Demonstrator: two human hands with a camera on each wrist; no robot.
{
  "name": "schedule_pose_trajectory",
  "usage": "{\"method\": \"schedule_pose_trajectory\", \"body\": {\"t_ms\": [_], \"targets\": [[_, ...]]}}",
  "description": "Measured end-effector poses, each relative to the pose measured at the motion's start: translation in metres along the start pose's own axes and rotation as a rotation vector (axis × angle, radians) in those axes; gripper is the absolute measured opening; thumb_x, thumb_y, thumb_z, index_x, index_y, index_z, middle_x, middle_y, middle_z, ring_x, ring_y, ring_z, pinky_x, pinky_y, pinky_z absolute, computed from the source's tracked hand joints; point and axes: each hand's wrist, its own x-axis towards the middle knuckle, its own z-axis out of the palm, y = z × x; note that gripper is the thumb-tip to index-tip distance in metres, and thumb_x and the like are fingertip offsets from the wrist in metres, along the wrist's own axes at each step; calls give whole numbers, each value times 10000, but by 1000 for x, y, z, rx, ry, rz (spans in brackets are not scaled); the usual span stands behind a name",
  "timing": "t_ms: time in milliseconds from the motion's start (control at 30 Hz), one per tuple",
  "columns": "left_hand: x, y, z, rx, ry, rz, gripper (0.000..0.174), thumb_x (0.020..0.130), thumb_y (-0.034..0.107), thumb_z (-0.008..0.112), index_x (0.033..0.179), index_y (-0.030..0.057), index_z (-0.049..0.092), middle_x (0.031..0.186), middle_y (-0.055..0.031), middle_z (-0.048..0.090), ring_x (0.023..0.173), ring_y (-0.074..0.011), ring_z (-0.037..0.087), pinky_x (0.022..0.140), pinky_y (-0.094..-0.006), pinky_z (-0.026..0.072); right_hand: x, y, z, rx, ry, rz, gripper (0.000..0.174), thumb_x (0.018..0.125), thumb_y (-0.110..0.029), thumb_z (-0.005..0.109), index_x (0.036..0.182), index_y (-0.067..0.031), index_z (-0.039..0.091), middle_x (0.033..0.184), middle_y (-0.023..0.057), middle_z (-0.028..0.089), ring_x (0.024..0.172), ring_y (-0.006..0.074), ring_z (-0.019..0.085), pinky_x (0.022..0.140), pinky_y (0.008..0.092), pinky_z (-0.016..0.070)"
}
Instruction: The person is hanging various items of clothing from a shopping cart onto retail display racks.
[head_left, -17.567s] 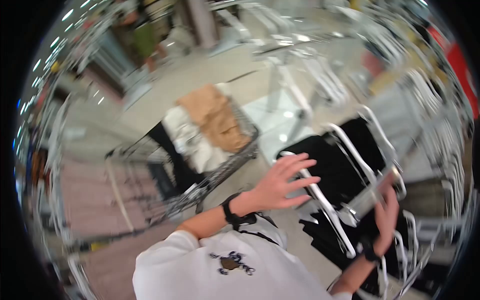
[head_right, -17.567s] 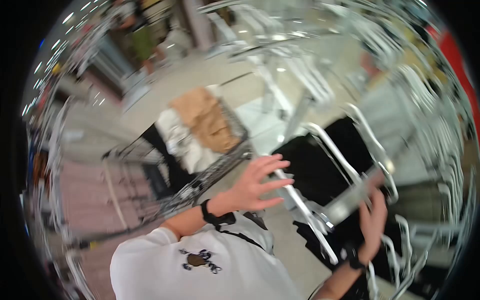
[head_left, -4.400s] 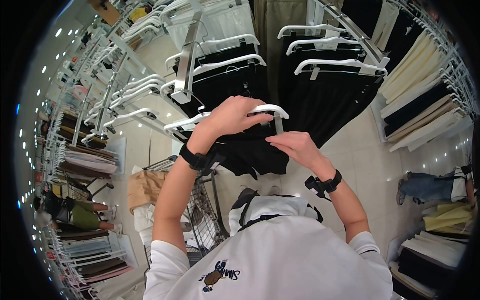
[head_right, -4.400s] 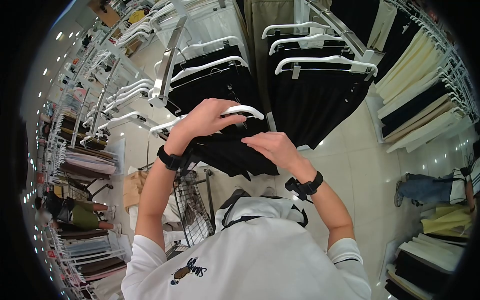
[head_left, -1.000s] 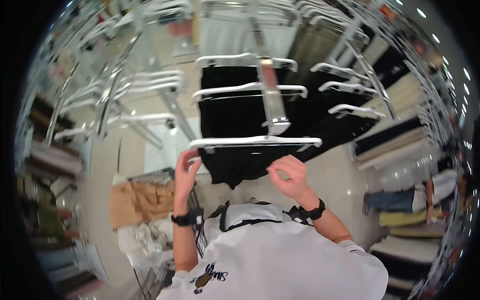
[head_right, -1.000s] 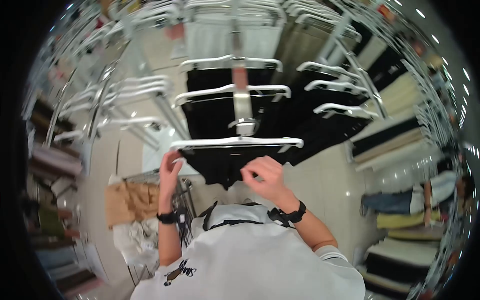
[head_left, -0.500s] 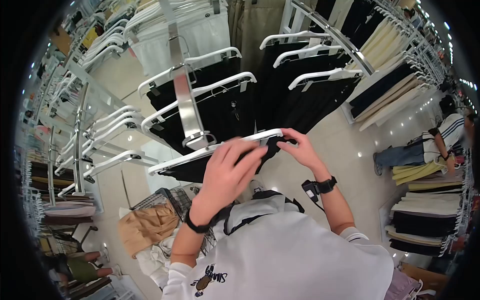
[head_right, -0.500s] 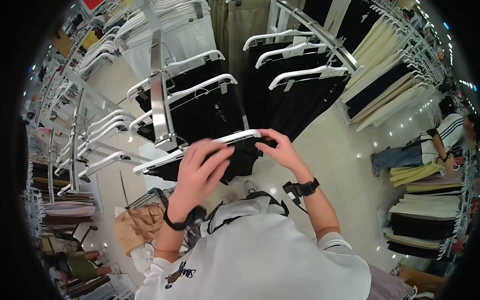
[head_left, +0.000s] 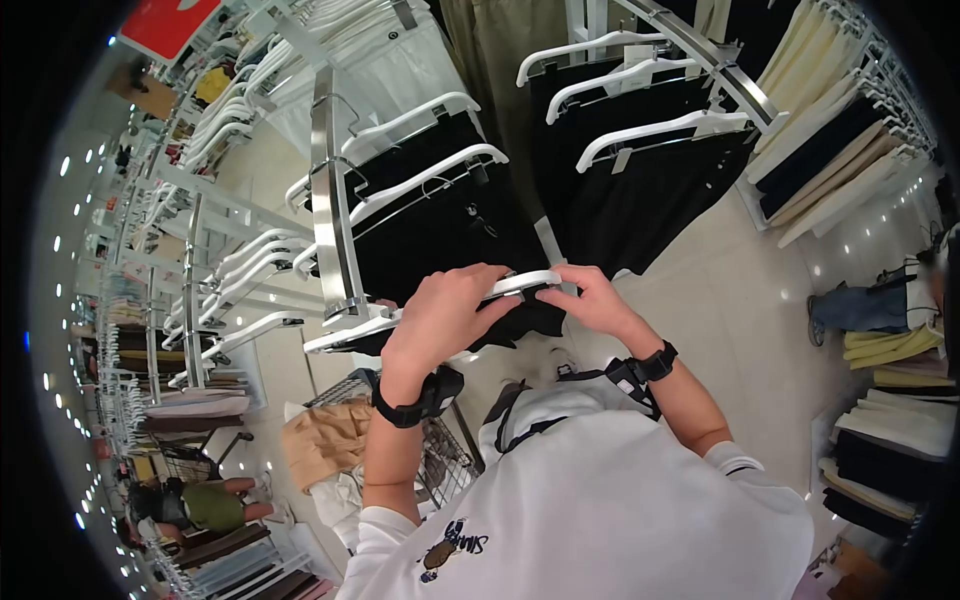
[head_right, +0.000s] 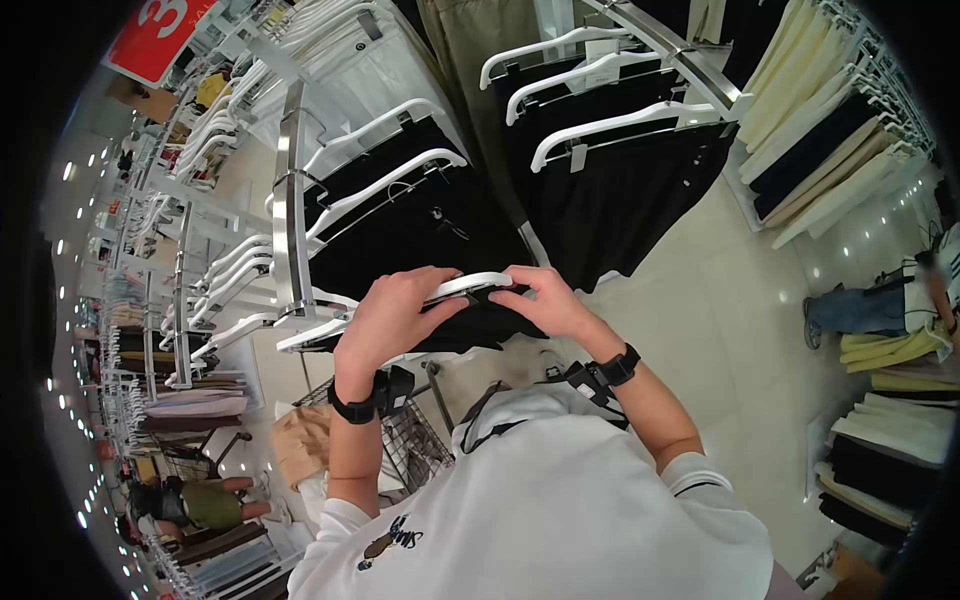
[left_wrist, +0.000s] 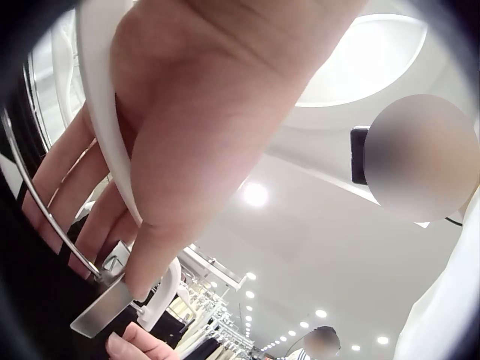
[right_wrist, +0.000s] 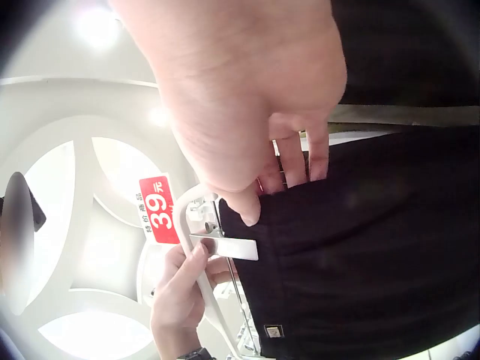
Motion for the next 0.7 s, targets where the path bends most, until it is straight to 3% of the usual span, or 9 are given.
{"method": "schedule_pose_trajectory", "body": {"t_ms": [33, 167, 433, 533, 667, 700], "targets": [[0, -1, 0, -1, 4, 19, 332, 904, 251, 748, 1142, 22, 714, 982, -160, 725, 831, -369, 697, 736, -416, 555, 0, 1, 1, -10, 9, -53, 201, 929, -165, 744, 1015, 9, 694, 834, 72, 669, 748, 159, 576, 679, 314, 467], [2, -4, 0, -9, -46, -57, 321, 896, 239, 758, 1125, 18, 714, 992, -155, 725, 850, -369, 697, 737, -414, 556, 4, -2, 0, -36, -6, -93, 172, 944, -141, 720, 1035, 0, 681, 833, 74, 670, 748, 161, 580, 668, 310, 460], [3, -3, 4, 12, 82, 63, 281, 903, 246, 747, 1117, 75, 685, 946, -73, 667, 764, -334, 672, 650, -407, 530, 6, -1, 1, 5, 47, -125, 139, 957, -97, 685, 1063, -11, 657, 819, 107, 669, 684, 195, 589, 605, 330, 436], [4, -2, 6, 60, 113, 91, 281, 909, 264, 740, 1126, 94, 684, 958, -48, 670, 751, -315, 672, 632, -396, 531, 5, -4, -2, 0, 17, -32, 141, 955, -45, 676, 1090, -8, 677, 854, 59, 684, 760, 123, 595, 706, 291, 478], [3, 1, 7, 101, 122, 71, 297, 909, 286, 737, 1140, 109, 680, 969, -33, 671, 744, -306, 674, 625, -394, 536, 4, -4, 0, 13, 28, -34, 129, 955, -41, 672, 1080, -10, 677, 841, 56, 685, 757, 118, 598, 707, 287, 479], [4, 1, 7, 112, 112, 61, 296, 911, 290, 734, 1142, 113, 680, 973, -29, 672, 744, -303, 676, 623, -392, 539, 4, -4, 0, 6, 38, -62, 127, 954, -56, 672, 1072, -11, 670, 831, 78, 684, 722, 152, 605, 663, 300, 468]]}}
